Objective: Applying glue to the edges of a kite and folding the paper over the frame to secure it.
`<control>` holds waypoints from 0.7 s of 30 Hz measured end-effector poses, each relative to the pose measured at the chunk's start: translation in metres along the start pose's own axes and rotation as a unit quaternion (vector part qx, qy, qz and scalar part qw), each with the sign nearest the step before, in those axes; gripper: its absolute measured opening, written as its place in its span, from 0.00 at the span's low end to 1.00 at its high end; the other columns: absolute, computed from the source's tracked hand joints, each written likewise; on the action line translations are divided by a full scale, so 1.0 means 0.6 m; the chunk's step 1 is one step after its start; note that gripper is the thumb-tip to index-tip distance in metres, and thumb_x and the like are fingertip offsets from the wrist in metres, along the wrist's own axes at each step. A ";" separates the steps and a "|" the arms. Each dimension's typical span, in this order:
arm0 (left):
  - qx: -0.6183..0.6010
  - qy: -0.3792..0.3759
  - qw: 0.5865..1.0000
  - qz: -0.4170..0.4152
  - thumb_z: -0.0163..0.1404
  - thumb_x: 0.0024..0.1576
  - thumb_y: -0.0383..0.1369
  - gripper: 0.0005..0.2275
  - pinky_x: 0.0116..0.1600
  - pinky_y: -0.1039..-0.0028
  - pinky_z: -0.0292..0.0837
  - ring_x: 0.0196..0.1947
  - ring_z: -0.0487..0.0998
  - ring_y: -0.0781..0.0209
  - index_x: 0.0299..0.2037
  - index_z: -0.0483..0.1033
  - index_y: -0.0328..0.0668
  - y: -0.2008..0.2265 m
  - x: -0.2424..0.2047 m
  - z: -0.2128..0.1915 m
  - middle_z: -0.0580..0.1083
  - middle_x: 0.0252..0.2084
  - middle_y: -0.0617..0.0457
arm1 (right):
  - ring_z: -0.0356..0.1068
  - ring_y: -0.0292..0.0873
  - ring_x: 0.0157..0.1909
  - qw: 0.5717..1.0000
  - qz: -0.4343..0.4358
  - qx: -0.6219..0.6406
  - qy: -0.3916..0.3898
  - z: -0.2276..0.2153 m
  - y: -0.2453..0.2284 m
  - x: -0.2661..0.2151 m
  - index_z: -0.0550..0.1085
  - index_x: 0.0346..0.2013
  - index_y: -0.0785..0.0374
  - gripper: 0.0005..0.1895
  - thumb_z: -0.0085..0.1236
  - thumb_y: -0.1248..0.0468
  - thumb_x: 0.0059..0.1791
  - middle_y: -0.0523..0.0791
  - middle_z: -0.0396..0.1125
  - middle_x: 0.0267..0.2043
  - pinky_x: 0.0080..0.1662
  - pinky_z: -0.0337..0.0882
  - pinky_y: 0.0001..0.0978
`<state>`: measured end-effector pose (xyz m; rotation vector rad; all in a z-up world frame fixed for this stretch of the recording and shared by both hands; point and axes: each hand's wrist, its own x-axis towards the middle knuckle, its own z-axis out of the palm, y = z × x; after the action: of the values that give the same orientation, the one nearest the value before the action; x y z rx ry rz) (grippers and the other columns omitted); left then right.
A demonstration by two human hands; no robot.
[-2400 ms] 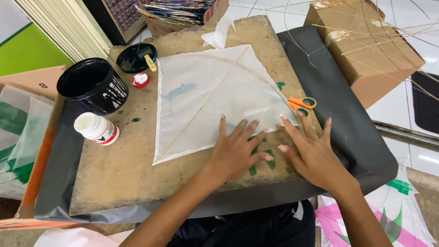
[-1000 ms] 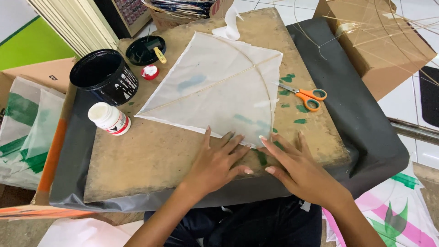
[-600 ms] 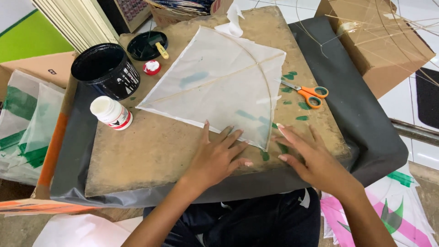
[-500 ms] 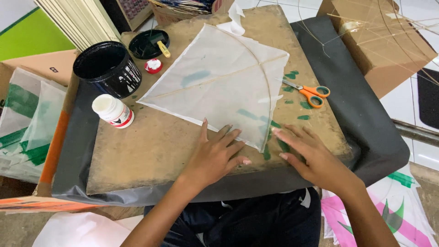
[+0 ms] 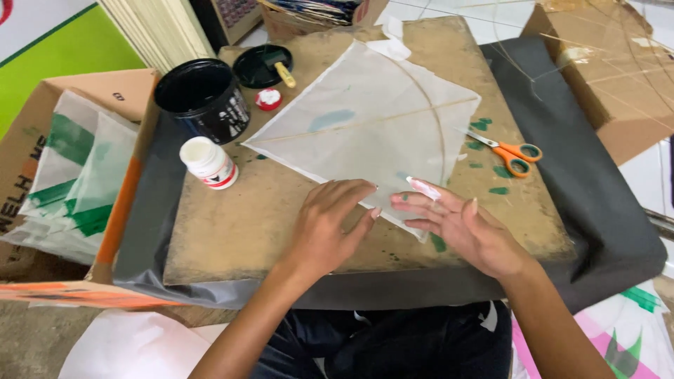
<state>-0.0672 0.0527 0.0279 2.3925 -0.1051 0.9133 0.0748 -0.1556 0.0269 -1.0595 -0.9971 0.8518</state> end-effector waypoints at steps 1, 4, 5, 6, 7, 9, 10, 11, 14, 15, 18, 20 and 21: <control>0.003 0.003 1.000 -0.003 0.55 0.59 0.31 0.13 0.61 0.50 0.69 0.54 0.79 0.49 0.54 0.77 0.43 0.000 -0.002 -0.008 0.78 0.50 0.49 | 0.56 0.56 0.73 1.000 0.001 0.001 -0.005 0.000 0.004 0.004 0.55 0.73 0.60 0.44 0.26 0.34 0.53 0.53 0.62 0.68 0.67 0.56 0.59; 0.004 -0.003 1.000 -0.015 0.57 0.57 0.30 0.14 0.60 0.50 0.70 0.55 0.79 0.47 0.54 0.77 0.43 0.001 -0.012 -0.026 0.78 0.50 0.49 | 0.48 0.57 0.75 0.995 -0.023 -0.100 -0.006 0.005 0.010 0.011 0.52 0.74 0.65 0.51 0.18 0.30 0.51 0.54 0.57 0.71 0.69 0.48 0.59; 0.014 -0.017 1.000 -0.008 0.57 0.57 0.28 0.13 0.59 0.49 0.69 0.55 0.78 0.46 0.52 0.78 0.42 0.002 -0.015 -0.024 0.77 0.51 0.47 | 0.45 0.59 0.76 0.965 -0.040 -0.259 -0.016 0.006 0.002 0.008 0.53 0.74 0.66 0.50 0.13 0.31 0.52 0.55 0.54 0.73 0.69 0.44 0.61; 0.024 -0.032 0.999 -0.002 0.57 0.56 0.27 0.12 0.58 0.49 0.69 0.55 0.78 0.44 0.50 0.79 0.41 0.005 -0.020 -0.023 0.77 0.51 0.45 | 0.43 0.61 0.76 0.910 -0.055 -0.410 -0.025 0.009 -0.004 0.002 0.54 0.73 0.67 0.50 0.08 0.33 0.53 0.57 0.50 0.74 0.70 0.39 0.63; 0.025 -0.034 0.999 -0.005 0.57 0.56 0.27 0.12 0.58 0.49 0.69 0.55 0.78 0.44 0.50 0.79 0.41 0.001 -0.030 -0.019 0.77 0.51 0.45 | 0.43 0.61 0.76 0.912 -0.055 -0.407 -0.026 0.010 -0.006 -0.006 0.54 0.73 0.67 0.50 0.08 0.33 0.53 0.57 0.50 0.74 0.70 0.39 0.63; 0.042 -0.085 0.995 0.044 0.48 0.63 0.32 0.10 0.59 0.50 0.67 0.58 0.74 0.44 0.51 0.78 0.40 -0.007 -0.045 -0.006 0.74 0.58 0.45 | 0.16 0.54 0.82 0.850 0.050 -0.523 -0.050 0.006 -0.013 -0.024 0.45 0.76 0.48 0.42 0.18 0.34 0.51 0.45 0.28 0.82 0.70 0.28 0.59; 0.041 -0.084 0.995 0.041 0.48 0.63 0.32 0.10 0.59 0.50 0.67 0.58 0.74 0.44 0.51 0.78 0.40 -0.009 -0.048 0.002 0.74 0.58 0.45 | 0.16 0.54 0.82 0.850 0.051 -0.522 -0.053 0.001 -0.004 -0.028 0.45 0.76 0.48 0.42 0.18 0.34 0.51 0.45 0.28 0.82 0.70 0.28 0.59; 0.042 -0.079 0.995 0.050 0.49 0.62 0.33 0.10 0.56 0.51 0.69 0.57 0.75 0.45 0.50 0.79 0.41 -0.012 -0.051 0.010 0.74 0.58 0.45 | 0.15 0.56 0.81 0.806 0.041 -0.586 -0.067 -0.005 0.006 -0.033 0.44 0.76 0.47 0.40 0.19 0.36 0.52 0.46 0.26 0.82 0.69 0.24 0.62; 0.061 -0.073 0.993 0.074 0.49 0.62 0.33 0.11 0.53 0.54 0.68 0.57 0.75 0.46 0.51 0.79 0.41 -0.012 -0.057 0.039 0.75 0.58 0.47 | 0.16 0.61 0.80 0.717 0.008 -0.692 -0.084 -0.012 0.024 -0.049 0.43 0.77 0.47 0.39 0.24 0.38 0.53 0.48 0.26 0.82 0.67 0.22 0.69; 0.082 -0.070 0.990 0.090 0.48 0.63 0.33 0.12 0.53 0.55 0.66 0.60 0.74 0.47 0.53 0.78 0.41 -0.011 -0.056 0.049 0.75 0.58 0.49 | 0.18 0.63 0.80 0.672 -0.018 -0.736 -0.087 -0.015 0.028 -0.053 0.43 0.77 0.47 0.40 0.28 0.38 0.53 0.48 0.27 0.82 0.66 0.24 0.72; 0.072 -0.129 0.986 0.077 0.45 0.64 0.34 0.17 0.69 0.49 0.60 0.68 0.68 0.43 0.60 0.72 0.33 -0.018 -0.056 0.084 0.69 0.67 0.45 | 0.27 0.63 0.80 0.612 -0.044 -0.787 -0.067 -0.016 0.029 -0.058 0.46 0.77 0.46 0.41 0.28 0.35 0.52 0.48 0.33 0.82 0.65 0.33 0.75; 0.082 -0.131 0.985 0.081 0.45 0.64 0.35 0.18 0.69 0.48 0.60 0.67 0.68 0.43 0.60 0.72 0.32 -0.014 -0.057 0.095 0.70 0.66 0.43 | 0.28 0.63 0.80 0.603 -0.043 -0.794 -0.067 -0.023 0.034 -0.063 0.47 0.77 0.46 0.42 0.30 0.34 0.51 0.49 0.34 0.81 0.64 0.35 0.76; 0.096 -0.133 0.983 0.086 0.45 0.63 0.36 0.19 0.69 0.47 0.59 0.67 0.69 0.43 0.60 0.72 0.31 -0.012 -0.055 0.100 0.70 0.65 0.42 | 0.29 0.63 0.80 0.594 -0.045 -0.801 -0.065 -0.028 0.036 -0.064 0.48 0.76 0.45 0.43 0.32 0.33 0.51 0.49 0.36 0.81 0.64 0.36 0.77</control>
<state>-0.0553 0.0222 -0.0329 2.7110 -0.3442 0.7010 0.0763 -0.1897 -0.0055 -2.3980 -1.9649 -0.4020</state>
